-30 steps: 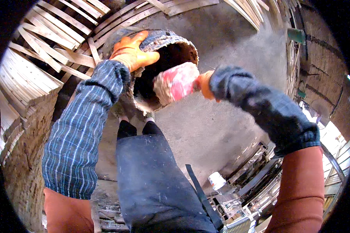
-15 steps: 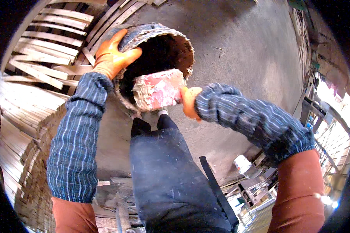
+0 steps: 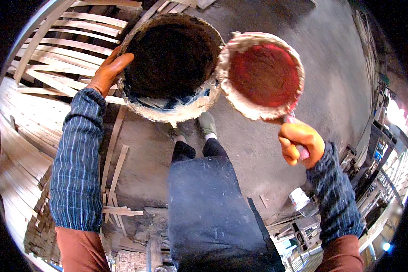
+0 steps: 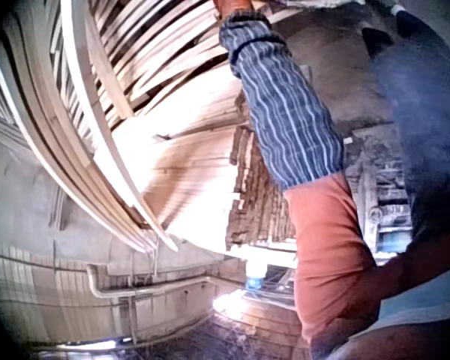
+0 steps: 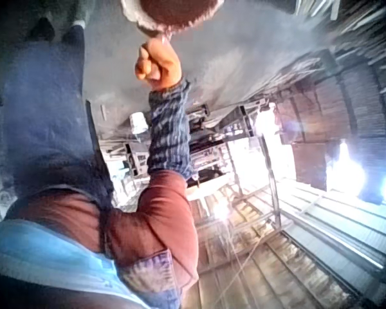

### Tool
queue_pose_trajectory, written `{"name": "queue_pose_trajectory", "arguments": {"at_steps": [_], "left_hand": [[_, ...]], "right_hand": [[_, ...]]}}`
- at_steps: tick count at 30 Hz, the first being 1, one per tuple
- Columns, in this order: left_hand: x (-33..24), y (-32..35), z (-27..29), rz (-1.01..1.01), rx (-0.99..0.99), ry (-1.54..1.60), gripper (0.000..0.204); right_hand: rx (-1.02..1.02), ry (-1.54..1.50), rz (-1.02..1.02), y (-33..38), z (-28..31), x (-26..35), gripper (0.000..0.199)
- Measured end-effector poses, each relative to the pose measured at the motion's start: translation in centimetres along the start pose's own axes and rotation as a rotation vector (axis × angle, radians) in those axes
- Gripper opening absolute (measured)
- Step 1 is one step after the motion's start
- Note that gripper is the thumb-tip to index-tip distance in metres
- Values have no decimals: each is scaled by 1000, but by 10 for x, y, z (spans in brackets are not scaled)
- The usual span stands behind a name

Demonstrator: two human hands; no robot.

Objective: The person picks up a long wooden board, feeds it through a roller machine, places it onto a stack, and applies a substance from a bucket onto the machine rollers.

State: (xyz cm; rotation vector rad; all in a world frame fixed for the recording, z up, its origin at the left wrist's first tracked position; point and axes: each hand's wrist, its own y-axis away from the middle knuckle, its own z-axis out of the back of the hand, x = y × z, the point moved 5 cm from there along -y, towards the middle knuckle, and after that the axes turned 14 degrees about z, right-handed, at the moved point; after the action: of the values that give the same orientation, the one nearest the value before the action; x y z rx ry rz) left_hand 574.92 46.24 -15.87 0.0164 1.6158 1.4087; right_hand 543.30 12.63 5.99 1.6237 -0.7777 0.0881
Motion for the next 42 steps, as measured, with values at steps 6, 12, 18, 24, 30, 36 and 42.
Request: {"name": "queue_pose_trajectory", "arguments": {"at_steps": [6, 12, 18, 24, 30, 36, 42], "left_hand": [[-12, 28, 19, 51, -486, -302, 88], [18, 159, 14, -147, -902, -4, 72], [189, 354, -55, 309, -743, 590, 71], [341, 608, -188, 472, -1040, 941, 34], [441, 776, -386, 762, -1247, 1546, 55], [483, 869, -562, 858, -1261, 1912, 53], [505, 918, -693, 883, -1232, 2436, 40]], "right_hand": [[-82, -295, -26, 26, -6, -36, 27], [-14, -497, -144, 74, -28, -41, 58], [135, -887, -308, 122, -51, -28, 56], [252, -415, -218, 190, -122, -44, 44], [222, 33, -298, 218, -226, -87, 34], [525, 463, -646, 260, -376, -252, 37], [640, 690, -969, 388, -493, -495, 40]]}}
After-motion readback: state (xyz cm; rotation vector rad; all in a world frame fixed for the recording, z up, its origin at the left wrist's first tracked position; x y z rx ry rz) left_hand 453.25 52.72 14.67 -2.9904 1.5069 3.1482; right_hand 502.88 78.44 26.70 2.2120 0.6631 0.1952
